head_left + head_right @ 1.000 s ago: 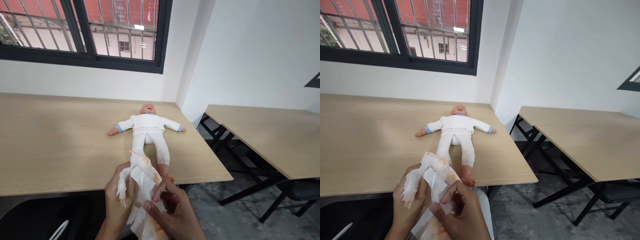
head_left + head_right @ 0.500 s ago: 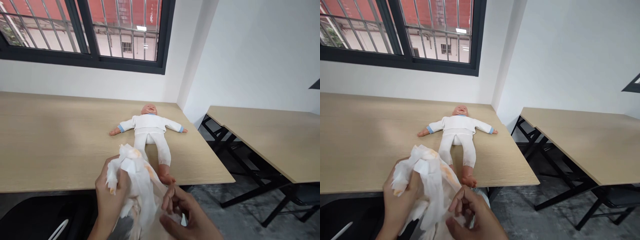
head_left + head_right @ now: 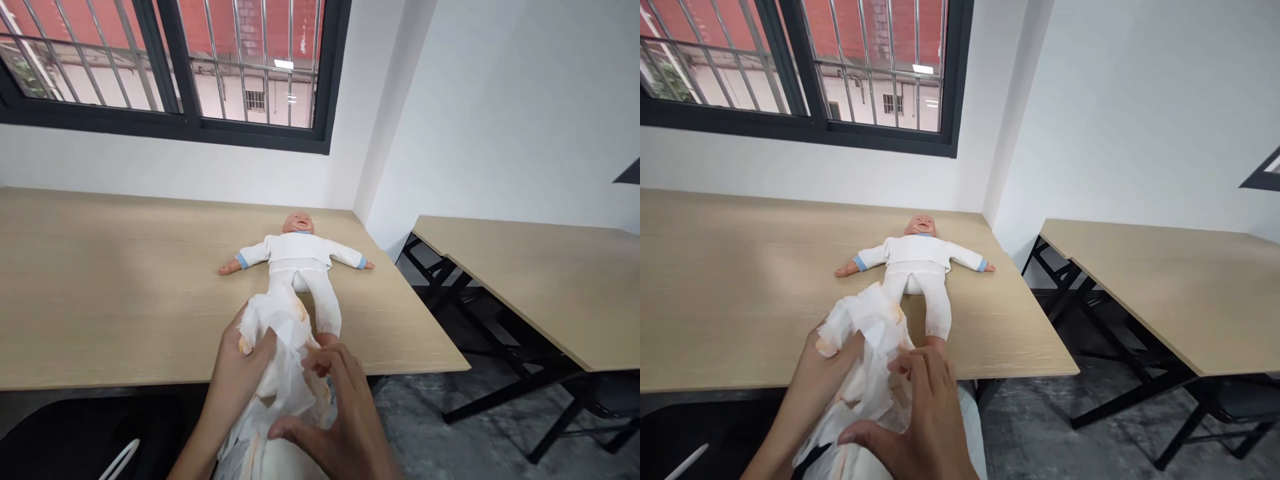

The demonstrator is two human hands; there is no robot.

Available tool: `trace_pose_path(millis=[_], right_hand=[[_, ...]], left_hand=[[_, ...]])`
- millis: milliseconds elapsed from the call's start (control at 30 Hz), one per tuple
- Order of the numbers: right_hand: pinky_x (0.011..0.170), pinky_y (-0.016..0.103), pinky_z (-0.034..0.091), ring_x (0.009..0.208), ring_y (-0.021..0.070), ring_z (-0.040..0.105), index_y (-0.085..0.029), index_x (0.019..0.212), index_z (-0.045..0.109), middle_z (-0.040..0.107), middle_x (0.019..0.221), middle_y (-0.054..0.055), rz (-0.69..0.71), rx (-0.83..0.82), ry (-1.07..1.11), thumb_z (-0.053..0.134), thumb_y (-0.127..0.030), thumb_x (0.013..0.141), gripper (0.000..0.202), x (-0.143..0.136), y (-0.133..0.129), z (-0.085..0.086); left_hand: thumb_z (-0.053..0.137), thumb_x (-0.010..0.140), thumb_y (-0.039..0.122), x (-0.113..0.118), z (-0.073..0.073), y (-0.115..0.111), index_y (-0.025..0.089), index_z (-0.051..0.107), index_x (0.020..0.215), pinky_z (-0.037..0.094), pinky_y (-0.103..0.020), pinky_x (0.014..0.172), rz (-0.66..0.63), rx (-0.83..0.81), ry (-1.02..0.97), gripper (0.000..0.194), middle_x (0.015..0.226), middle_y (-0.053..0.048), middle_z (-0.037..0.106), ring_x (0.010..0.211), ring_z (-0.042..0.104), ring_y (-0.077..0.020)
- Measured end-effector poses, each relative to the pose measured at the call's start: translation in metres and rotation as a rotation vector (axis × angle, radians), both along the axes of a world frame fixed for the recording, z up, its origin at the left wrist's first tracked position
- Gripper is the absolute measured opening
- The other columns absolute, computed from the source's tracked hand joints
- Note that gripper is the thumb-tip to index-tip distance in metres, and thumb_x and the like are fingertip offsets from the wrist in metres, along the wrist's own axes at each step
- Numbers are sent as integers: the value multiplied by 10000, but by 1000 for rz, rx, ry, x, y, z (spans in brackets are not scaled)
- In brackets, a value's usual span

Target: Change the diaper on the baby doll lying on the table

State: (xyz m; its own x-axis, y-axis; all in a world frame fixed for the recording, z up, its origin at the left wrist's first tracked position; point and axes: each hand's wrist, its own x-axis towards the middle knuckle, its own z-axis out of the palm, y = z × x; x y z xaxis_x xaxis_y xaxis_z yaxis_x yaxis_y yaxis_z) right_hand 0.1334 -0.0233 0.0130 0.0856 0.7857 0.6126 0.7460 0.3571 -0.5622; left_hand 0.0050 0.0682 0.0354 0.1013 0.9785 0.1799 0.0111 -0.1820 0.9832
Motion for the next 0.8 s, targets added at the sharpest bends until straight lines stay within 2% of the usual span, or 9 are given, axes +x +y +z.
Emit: trace_pose_path(millis=[67,167,300,367,433,567,667,733,800], right_hand=[[754,302,464,841,183,548,-190,929,508,565,847,33,-61,11,12,648,-510,800,372,-8,2,-10],[770,272,422,785,136,509,-178,876,515,541,810,22,37,-123,179,488,-322,920,153,-4,-4,-14],[707,217,402,774,119,462,-165,764,474,485,787,20,289,-295,757,503,-410,894,279,11,-12,-8],[621,193,372,684,99,415,-162,707,420,438,731,5,368,-292,1054,537,-443,859,340,18,-14,-7],[568,186,349,616,88,384,-164,685,393,423,689,-3,412,-247,1185,564,-449,831,363,25,-14,-9],[570,214,393,589,111,435,-171,660,363,433,622,-1,416,-84,1116,560,-437,827,371,30,-13,-2],[708,280,463,734,152,525,-183,661,406,499,669,13,423,32,923,530,-439,846,339,20,-9,15],[883,356,460,905,191,573,-214,707,510,602,783,22,497,-46,619,523,-450,855,279,3,-6,22],[1064,387,362,990,193,600,-255,776,610,672,871,-2,575,-191,355,512,-455,873,242,-18,-6,19]], left_hand=[[565,754,273,1,-1,2,162,610,991,496,-190,641,-26,23,6,266,892,-21,691,725,634,-139],[562,777,267,0,-2,3,166,608,965,488,-177,650,-14,63,-10,219,879,-16,680,777,641,-141],[557,785,237,-2,-3,1,169,604,950,475,-165,674,54,133,9,184,823,7,656,770,620,-124],[548,801,235,-3,-3,-1,176,594,904,461,-155,650,75,163,46,127,776,24,635,711,594,-107],[541,824,253,-4,-2,-5,182,580,881,448,-148,634,63,169,83,99,778,29,629,689,577,-96],[566,836,309,-3,-3,-9,187,581,897,443,-149,638,25,183,133,137,802,23,632,707,575,-97],[599,811,327,2,-5,-11,192,591,863,439,-156,602,10,175,133,145,742,31,621,655,552,-93],[603,793,360,6,-3,-11,191,590,789,442,-173,556,-40,113,70,169,662,35,595,589,527,-95],[596,779,419,9,0,-13,186,581,705,437,-199,491,-74,11,-6,245,566,32,552,514,503,-105]])
